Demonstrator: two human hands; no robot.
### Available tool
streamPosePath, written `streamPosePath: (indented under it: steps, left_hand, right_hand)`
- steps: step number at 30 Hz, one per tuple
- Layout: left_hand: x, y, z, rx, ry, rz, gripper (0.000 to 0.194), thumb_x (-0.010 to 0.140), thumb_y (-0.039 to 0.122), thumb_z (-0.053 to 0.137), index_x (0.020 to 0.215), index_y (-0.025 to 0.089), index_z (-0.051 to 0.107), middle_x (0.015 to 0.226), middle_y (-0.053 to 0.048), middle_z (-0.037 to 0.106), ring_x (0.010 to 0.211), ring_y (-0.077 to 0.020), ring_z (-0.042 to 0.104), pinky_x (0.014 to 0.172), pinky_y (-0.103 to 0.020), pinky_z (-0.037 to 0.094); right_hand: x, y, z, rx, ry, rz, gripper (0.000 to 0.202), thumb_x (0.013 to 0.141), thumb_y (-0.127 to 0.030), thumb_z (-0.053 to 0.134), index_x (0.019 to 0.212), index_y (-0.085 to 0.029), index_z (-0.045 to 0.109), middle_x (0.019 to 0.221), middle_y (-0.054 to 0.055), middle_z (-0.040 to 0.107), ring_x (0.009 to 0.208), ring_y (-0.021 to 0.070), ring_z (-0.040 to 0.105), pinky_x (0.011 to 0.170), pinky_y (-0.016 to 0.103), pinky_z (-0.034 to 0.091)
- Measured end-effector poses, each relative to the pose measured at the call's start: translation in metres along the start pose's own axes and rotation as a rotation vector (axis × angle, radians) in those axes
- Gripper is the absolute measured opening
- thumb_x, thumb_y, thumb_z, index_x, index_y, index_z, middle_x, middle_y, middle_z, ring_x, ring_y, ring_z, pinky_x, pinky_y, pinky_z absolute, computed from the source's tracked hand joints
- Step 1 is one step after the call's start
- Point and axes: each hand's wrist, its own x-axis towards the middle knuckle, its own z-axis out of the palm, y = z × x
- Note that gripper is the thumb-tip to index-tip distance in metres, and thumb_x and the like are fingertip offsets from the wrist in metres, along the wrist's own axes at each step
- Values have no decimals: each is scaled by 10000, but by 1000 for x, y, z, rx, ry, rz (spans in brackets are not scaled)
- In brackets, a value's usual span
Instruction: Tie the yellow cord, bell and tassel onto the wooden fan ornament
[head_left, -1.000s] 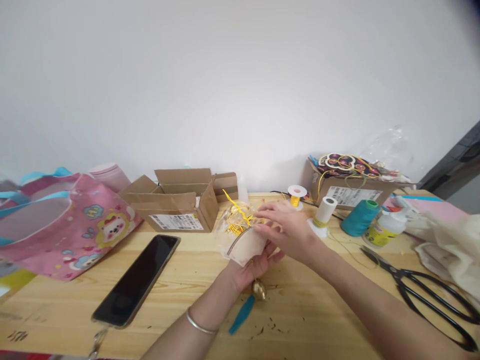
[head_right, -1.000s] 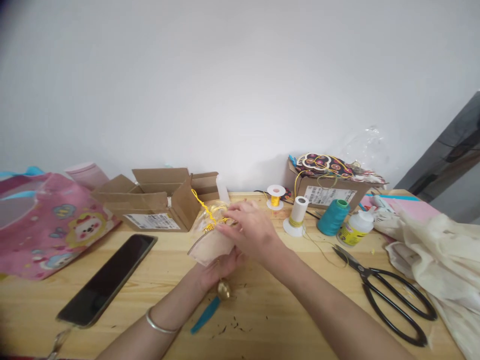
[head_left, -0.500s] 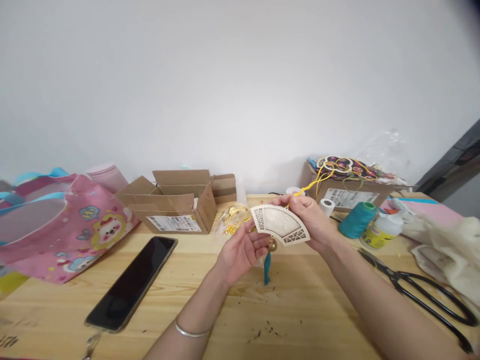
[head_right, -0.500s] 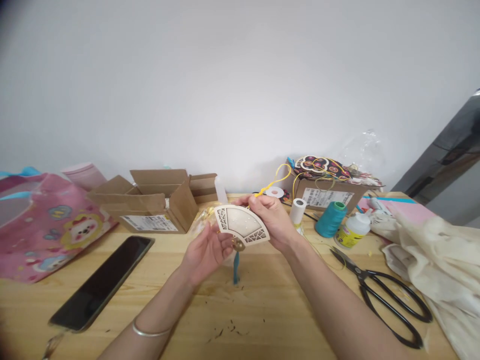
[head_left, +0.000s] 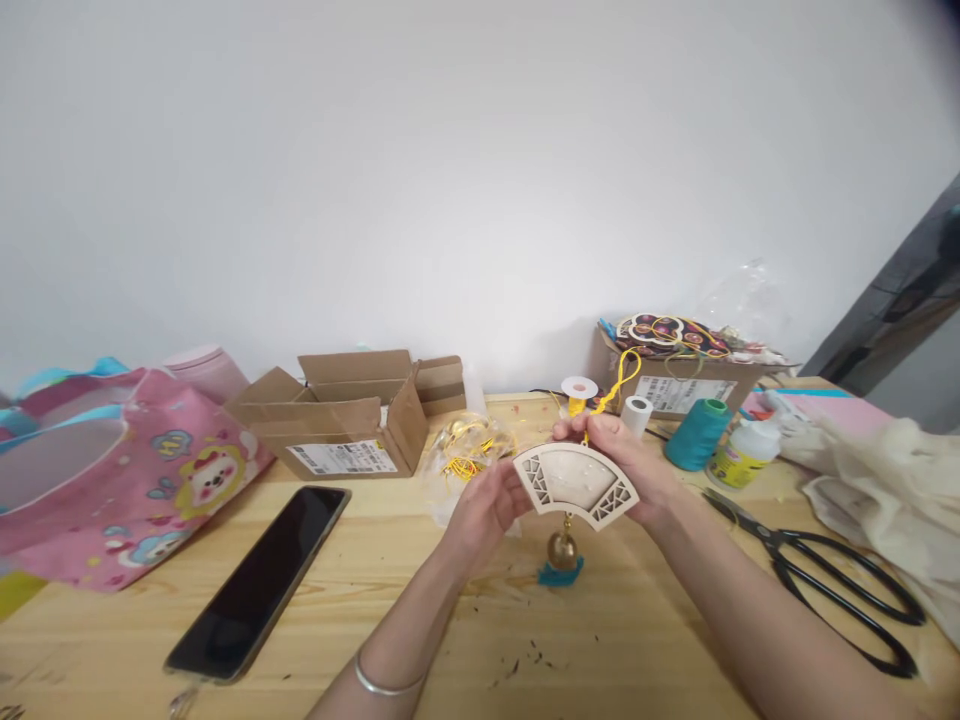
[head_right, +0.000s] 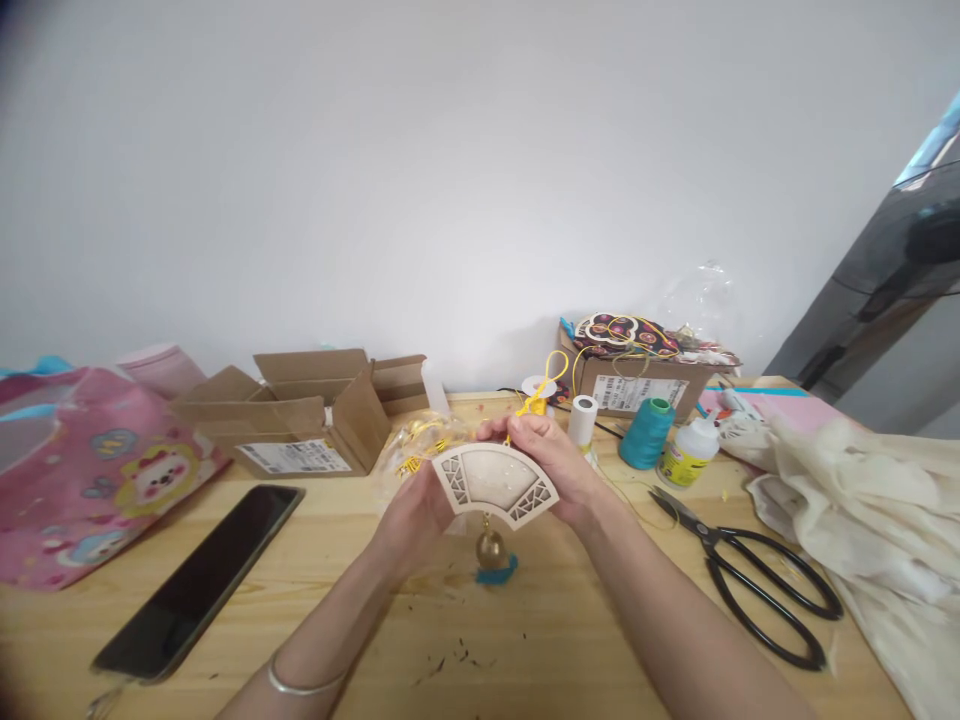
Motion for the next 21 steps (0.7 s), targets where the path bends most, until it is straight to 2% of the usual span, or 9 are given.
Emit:
streamPosePath:
  steps: [3,6,9,12,15,17,18,20,21]
  left_hand:
    - [-1,-4,-1,14,-35,-70,497,748,537,485,1004,131,611,920,-126,653,838,-225,595,718,-337,456]
    - [-1,-5,-5,178,101,-55,363,689,469,602,804,129,653,731,-70,661,664,-150,591,621,-256,452]
    - [0,-4,-9,425,274,-3,299,670,387,637,533,126,589,477,1,570,463,-76,492,496,-187,387]
    - [5,3,-8,642,364,58,253,658,319,628,493,139,559,436,22,544,410,-63,430,437,-177,334]
    - [5,20,-5,733,394,146,204,670,277,582,508,153,567,438,28,546,418,-68,440,444,-179,340]
    - [-8,41,-5,774,385,171,197,668,265,567,499,164,572,418,33,531,410,-74,455,441,-184,351]
    - [-21,54,-7,822,337,132,212,661,257,571,469,167,567,420,25,538,411,-79,465,435,-187,355]
    - [-59,81,-13,924,216,-49,232,581,233,638,376,176,546,416,4,561,411,-97,491,419,-196,374]
    - [-83,95,-17,924,225,-139,245,528,254,679,341,187,536,365,5,539,371,-107,484,377,-200,368]
  right_hand:
    - [0,9,-8,-21,41,20,184,658,-360,679,699,-180,672,744,0,647,671,94,593,631,201,464]
    - [3,14,-14,-66,75,39,216,651,-372,682,692,-160,675,737,8,647,643,87,586,602,188,456]
    - [5,15,-16,-111,120,38,222,649,-377,682,695,-159,681,717,9,647,625,82,580,581,178,445]
    - [5,15,-18,-146,138,16,220,637,-375,691,680,-159,685,697,9,644,619,81,575,580,175,439]
    - [4,14,-17,-136,133,5,236,632,-389,690,664,-155,682,682,10,639,585,74,559,547,171,425]
    - [3,12,-17,-105,144,-3,241,629,-400,689,665,-162,679,678,6,636,555,68,542,515,168,410]
    - [3,11,-17,-86,152,-10,238,624,-403,691,663,-168,677,676,1,634,548,65,535,507,168,405]
    - [3,9,-18,-61,157,-26,227,615,-402,698,659,-181,674,680,-8,630,556,66,531,517,172,407]
    - [3,9,-18,-63,148,-30,223,613,-401,700,657,-184,674,683,-9,629,575,69,536,534,175,412]
